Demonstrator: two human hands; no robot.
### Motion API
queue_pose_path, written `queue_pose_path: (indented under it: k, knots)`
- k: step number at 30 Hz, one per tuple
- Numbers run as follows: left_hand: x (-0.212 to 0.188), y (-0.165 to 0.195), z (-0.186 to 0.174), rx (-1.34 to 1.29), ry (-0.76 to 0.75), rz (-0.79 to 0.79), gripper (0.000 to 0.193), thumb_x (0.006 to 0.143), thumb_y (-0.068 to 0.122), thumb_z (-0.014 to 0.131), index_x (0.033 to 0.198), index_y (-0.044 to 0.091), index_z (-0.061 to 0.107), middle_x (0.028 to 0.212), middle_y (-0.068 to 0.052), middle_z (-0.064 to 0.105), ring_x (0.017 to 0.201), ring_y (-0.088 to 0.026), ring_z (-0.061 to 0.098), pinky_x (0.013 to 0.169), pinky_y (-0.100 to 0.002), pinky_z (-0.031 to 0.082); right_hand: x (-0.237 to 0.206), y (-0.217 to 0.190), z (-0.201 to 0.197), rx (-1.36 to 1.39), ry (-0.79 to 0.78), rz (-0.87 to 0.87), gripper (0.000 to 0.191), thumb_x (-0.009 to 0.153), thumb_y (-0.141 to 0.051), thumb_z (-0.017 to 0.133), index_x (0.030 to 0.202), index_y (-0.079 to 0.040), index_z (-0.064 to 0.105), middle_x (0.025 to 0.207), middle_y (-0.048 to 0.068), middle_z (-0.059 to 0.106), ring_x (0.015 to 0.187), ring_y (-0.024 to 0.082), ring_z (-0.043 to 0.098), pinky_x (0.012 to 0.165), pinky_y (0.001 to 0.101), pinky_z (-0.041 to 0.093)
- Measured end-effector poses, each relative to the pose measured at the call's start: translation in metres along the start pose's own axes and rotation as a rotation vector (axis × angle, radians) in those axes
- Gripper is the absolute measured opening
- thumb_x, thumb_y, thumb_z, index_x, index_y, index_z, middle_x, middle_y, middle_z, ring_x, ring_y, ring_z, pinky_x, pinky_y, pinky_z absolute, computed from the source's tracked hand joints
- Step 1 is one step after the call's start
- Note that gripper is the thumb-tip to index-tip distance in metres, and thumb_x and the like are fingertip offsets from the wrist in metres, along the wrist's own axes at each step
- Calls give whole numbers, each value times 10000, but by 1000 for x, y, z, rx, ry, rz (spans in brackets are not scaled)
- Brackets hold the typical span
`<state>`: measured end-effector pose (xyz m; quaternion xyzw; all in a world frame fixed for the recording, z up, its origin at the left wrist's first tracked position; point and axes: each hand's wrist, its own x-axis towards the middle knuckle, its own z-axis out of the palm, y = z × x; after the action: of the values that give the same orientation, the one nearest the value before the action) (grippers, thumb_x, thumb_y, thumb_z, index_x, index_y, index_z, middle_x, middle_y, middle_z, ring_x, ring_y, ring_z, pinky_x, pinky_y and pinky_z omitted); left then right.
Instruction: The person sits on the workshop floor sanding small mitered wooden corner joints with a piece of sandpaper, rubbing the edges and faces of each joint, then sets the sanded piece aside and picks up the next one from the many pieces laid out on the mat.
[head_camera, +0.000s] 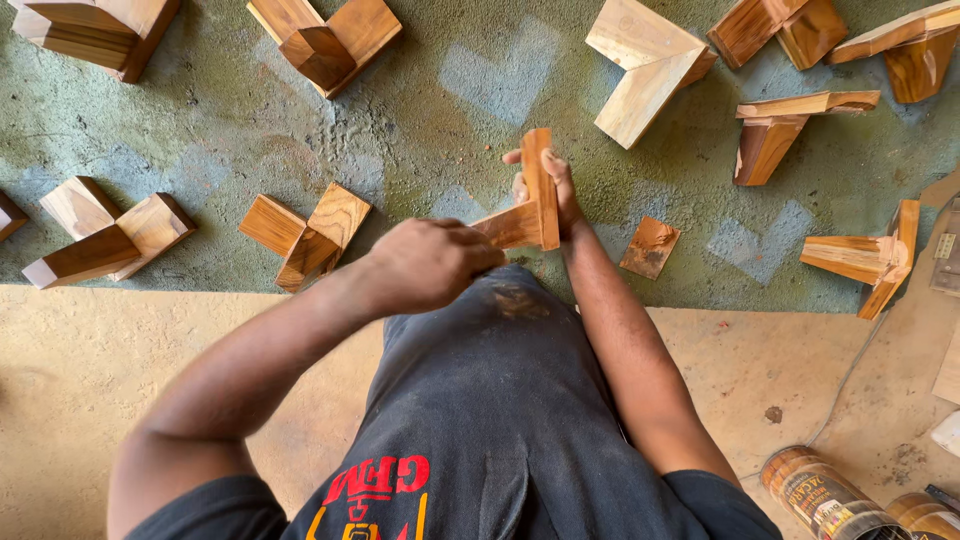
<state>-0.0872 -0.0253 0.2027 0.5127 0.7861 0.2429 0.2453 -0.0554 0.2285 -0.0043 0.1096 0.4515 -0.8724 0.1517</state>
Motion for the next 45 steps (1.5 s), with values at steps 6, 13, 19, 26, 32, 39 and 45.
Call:
queue_pose_path:
  k: [6,13,19,26,32,39,45]
  knots:
    - [-5,-23,9,-1121,-80,-397,804,902,175,653,1644,245,350,972,-125,748,799,-209,685,696,-362,615,3,10,0,193,134,-258,642,1034,-582,555,1322,-9,554,772,66,607,675,143,589,596,284,521]
    - [34,-27,43,-1061,-95,-408,947,854,204,697,1649,282,189,1039,-76,734,787,-144,701,625,-296,659,12,19,-8,135,165,-284,622,1072,-565,468,1377,-24,499,804,73,601,701,148,573,645,288,524]
    - [50,-20,21,-883,-193,-488,920,865,232,682,1635,302,182,943,-86,774,700,-157,741,615,-289,672,13,7,-3,193,262,-287,619,1039,-592,442,1340,-55,500,765,53,586,668,139,559,631,292,523]
    - [46,-20,10,-889,-191,-413,896,825,149,634,1621,277,244,880,-64,765,664,-147,741,583,-299,676,20,-16,7,226,413,-434,586,1028,-592,495,1312,-79,505,1047,41,590,742,115,574,665,303,541]
    - [35,-41,18,-906,-170,-389,662,861,133,627,1512,168,508,893,-59,797,656,-157,739,571,-293,647,20,-34,22,370,539,-427,678,969,-631,586,1377,-102,470,1226,57,549,832,147,592,708,348,563]
    - [3,-65,47,-1240,90,-322,444,971,224,655,1400,110,645,976,-37,786,801,-90,731,652,-274,637,16,-42,21,747,259,-262,809,873,-727,588,1413,-145,436,1218,112,518,1110,290,603,954,481,608]
    - [-6,-71,70,-1242,395,-234,383,1040,255,677,1385,91,702,997,-25,747,823,-69,628,767,-266,588,4,-31,35,586,418,-232,856,904,-739,546,1453,-96,416,1337,188,529,1229,343,615,1021,540,582]
